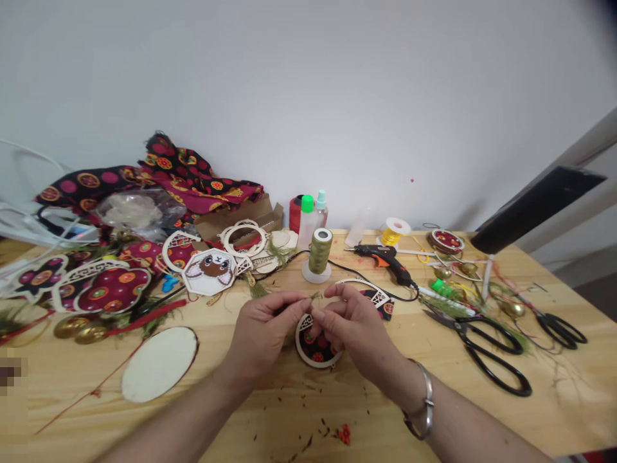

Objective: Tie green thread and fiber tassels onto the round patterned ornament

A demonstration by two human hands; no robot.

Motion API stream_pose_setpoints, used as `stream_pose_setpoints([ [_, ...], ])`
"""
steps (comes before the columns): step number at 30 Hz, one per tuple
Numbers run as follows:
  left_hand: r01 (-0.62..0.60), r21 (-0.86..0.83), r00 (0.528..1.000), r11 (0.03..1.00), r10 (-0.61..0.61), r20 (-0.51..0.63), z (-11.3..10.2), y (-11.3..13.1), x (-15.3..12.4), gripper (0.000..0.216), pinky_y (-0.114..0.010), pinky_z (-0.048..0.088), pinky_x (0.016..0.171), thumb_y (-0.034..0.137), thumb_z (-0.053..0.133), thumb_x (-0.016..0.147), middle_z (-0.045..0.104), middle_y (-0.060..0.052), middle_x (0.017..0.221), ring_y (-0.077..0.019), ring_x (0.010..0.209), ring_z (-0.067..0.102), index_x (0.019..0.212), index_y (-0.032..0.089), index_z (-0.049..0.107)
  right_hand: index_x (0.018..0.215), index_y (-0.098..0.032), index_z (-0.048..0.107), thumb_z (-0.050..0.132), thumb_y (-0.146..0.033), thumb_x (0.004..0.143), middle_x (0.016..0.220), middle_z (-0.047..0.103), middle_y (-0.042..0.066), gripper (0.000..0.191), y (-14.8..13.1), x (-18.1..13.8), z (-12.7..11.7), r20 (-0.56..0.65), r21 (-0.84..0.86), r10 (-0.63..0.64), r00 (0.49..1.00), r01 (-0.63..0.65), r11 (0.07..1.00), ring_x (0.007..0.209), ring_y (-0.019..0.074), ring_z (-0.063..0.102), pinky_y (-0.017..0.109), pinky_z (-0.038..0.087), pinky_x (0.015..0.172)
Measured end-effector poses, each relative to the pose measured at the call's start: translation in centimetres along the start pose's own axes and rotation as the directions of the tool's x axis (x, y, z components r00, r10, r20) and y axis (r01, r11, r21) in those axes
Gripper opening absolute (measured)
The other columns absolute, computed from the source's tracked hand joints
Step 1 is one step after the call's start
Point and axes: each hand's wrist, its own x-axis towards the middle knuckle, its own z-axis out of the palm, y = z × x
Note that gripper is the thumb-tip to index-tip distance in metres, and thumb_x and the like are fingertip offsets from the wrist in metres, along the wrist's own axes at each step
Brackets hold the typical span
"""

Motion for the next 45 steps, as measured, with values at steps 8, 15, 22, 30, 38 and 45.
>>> stream_pose_setpoints([
  [8,0.133,-0.206,0.979,0.969,-0.096,0.179,0.0,-0.1,0.0,0.010,-0.016,0.040,0.050,0.027,0.070,0.068,0.068,0.001,0.061,-0.0077,0.052,0.051,0.066,0.017,0.072,0.080,-0.014,0.063,0.069,-0.031,0.066,0.055,0.062,-0.001,0.023,-0.3,0.7,-1.0,-0.041,-0.068,-0.037,0.998,0.034,0.997,0.044,0.0063,0.047,0.018,0.033,0.041],
  [15,0.172,-0.183,0.972,0.968,-0.138,0.189,0.0,0.1,0.0,0.017,-0.016,0.023,0.037,0.029,0.068,0.070,0.059,0.003,0.052,-0.0023,0.040,0.030,0.061,0.014,0.069,0.067,-0.016,0.067,0.065,-0.022,0.072,0.065,0.063,0.001,0.009,-0.2,1.1,-2.0,-0.064,-0.460,-0.378,0.924,0.309,0.833,0.062,0.0127,0.056,0.026,0.046,0.060],
  [22,0.121,-0.107,0.985,0.987,-0.106,0.135,0.0,0.1,0.1,0.021,-0.018,0.018,0.037,0.030,0.065,0.073,0.048,0.005,0.046,-0.0032,0.039,0.024,0.059,0.014,0.067,0.076,-0.019,0.066,0.058,-0.010,0.077,0.101,0.060,0.007,0.012,0.1,0.7,-2.1,0.131,-0.651,-0.652,0.747,0.561,0.511,0.094,0.0163,0.058,0.029,0.047,0.081],
  [30,0.187,-0.127,0.978,0.974,-0.171,0.122,0.1,0.0,0.2,0.019,-0.018,0.031,0.044,0.029,0.067,0.069,0.052,0.005,0.047,-0.0053,0.043,0.037,0.057,0.014,0.067,0.090,-0.018,0.062,0.048,-0.008,0.084,0.087,0.060,0.006,0.018,0.1,0.0,-2.7,0.456,-0.764,-0.644,0.615,0.642,0.072,0.079,0.0143,0.054,0.026,0.046,0.071],
  [38,0.249,-0.078,0.959,0.965,-0.234,0.157,0.2,0.0,0.1,0.016,-0.021,0.034,0.047,0.028,0.068,0.065,0.057,0.002,0.049,-0.0091,0.046,0.044,0.056,0.014,0.069,0.094,-0.016,0.061,0.039,-0.011,0.089,0.087,0.058,0.009,0.024,-1.3,-0.5,-2.9,0.614,-0.727,-0.506,0.607,0.684,-0.061,0.082,0.0171,0.050,0.030,0.044,0.074],
  [45,0.196,-0.016,0.846,0.980,-0.161,0.508,-0.1,0.3,-0.3,0.020,-0.023,0.036,0.053,0.028,0.065,0.070,0.063,-0.003,0.055,-0.0112,0.051,0.049,0.058,0.014,0.071,0.078,-0.019,0.065,0.054,-0.012,0.081,0.081,0.059,0.003,0.013,-1.2,0.9,-3.1,0.397,-0.597,-0.533,0.747,0.651,0.469,0.076,0.0131,0.056,0.026,0.046,0.070],
])
